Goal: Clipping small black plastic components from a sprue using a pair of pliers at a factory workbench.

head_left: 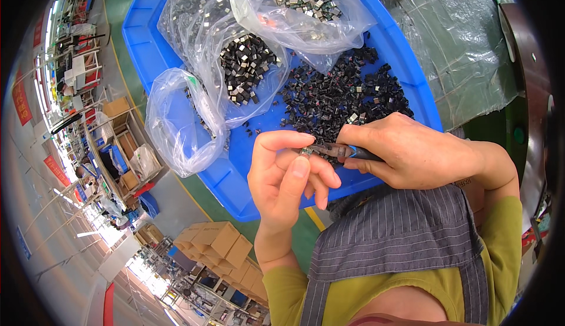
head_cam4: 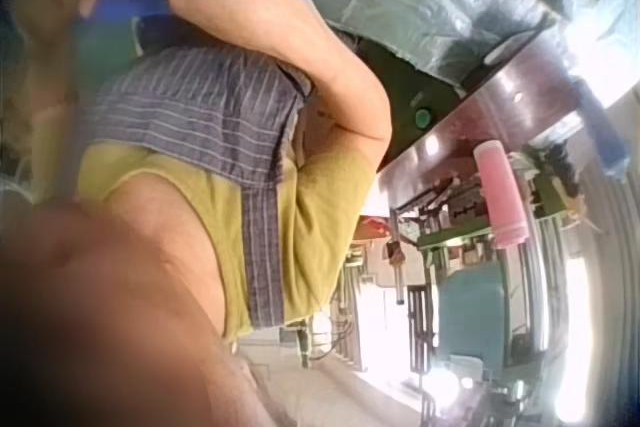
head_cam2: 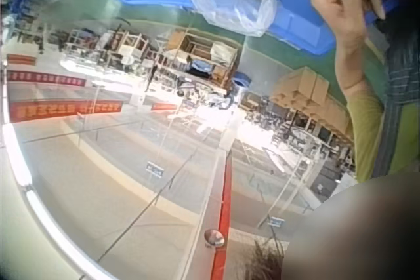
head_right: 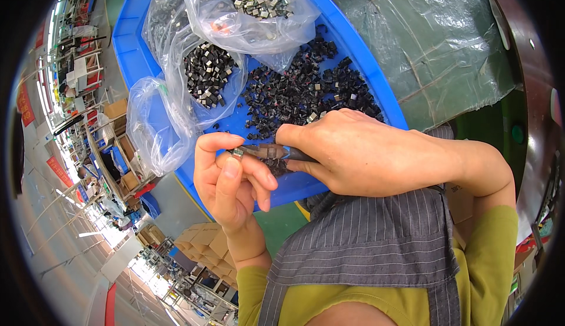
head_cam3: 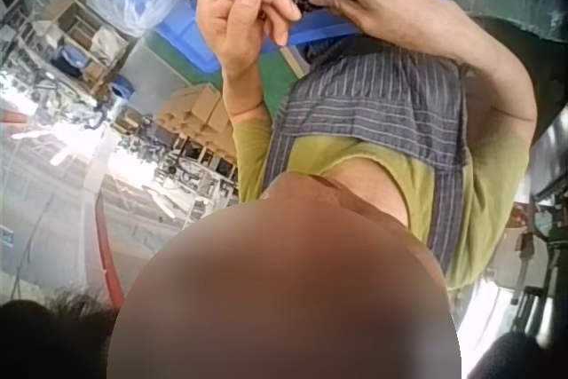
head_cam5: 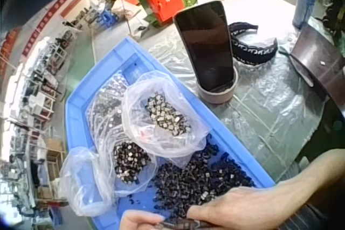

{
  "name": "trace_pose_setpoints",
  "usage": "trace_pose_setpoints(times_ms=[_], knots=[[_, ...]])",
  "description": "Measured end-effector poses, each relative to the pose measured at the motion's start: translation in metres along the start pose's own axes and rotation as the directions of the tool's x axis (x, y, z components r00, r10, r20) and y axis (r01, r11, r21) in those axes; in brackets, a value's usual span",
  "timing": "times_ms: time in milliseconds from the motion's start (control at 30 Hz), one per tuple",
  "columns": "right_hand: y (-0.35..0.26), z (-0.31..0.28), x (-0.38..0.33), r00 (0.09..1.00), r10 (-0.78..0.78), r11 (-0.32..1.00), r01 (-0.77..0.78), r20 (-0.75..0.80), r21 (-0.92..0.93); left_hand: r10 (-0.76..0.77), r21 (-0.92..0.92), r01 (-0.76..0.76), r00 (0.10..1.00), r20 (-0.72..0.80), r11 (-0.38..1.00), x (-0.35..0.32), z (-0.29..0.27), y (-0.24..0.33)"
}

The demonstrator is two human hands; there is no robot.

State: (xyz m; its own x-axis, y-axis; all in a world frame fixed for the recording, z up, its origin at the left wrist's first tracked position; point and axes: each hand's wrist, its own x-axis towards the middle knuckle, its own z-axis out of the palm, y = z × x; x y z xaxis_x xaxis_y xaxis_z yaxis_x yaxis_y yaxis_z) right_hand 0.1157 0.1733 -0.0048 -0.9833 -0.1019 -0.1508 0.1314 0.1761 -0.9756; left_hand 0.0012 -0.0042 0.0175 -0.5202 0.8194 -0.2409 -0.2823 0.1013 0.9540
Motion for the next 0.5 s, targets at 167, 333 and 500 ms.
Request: trace_pose_setpoints(times_ms=[167, 333, 500], knots=[[0.002, 0.0, 0.0, 1.0, -0.009, 1.0, 0.009, -0.007, 0.023, 0.004, -0.017, -0.004, 1.0, 0.015, 1.0, 0.002, 0.0, 0.0], [0.004, 0.004, 0.0, 0.997, -0.031, 0.999, 0.028, -0.066, -0.042, -0.009, -0.096, 0.012, 1.0, 0.024, 0.995, 0.003, 0.003, 0.0], [0.007, 0.014, 0.003, 0.942, -0.185, 0.932, 0.077, -0.281, -0.354, -0.072, -0.378, 0.118, 0.989, 0.132, 0.918, 0.008, -0.001, -0.002]])
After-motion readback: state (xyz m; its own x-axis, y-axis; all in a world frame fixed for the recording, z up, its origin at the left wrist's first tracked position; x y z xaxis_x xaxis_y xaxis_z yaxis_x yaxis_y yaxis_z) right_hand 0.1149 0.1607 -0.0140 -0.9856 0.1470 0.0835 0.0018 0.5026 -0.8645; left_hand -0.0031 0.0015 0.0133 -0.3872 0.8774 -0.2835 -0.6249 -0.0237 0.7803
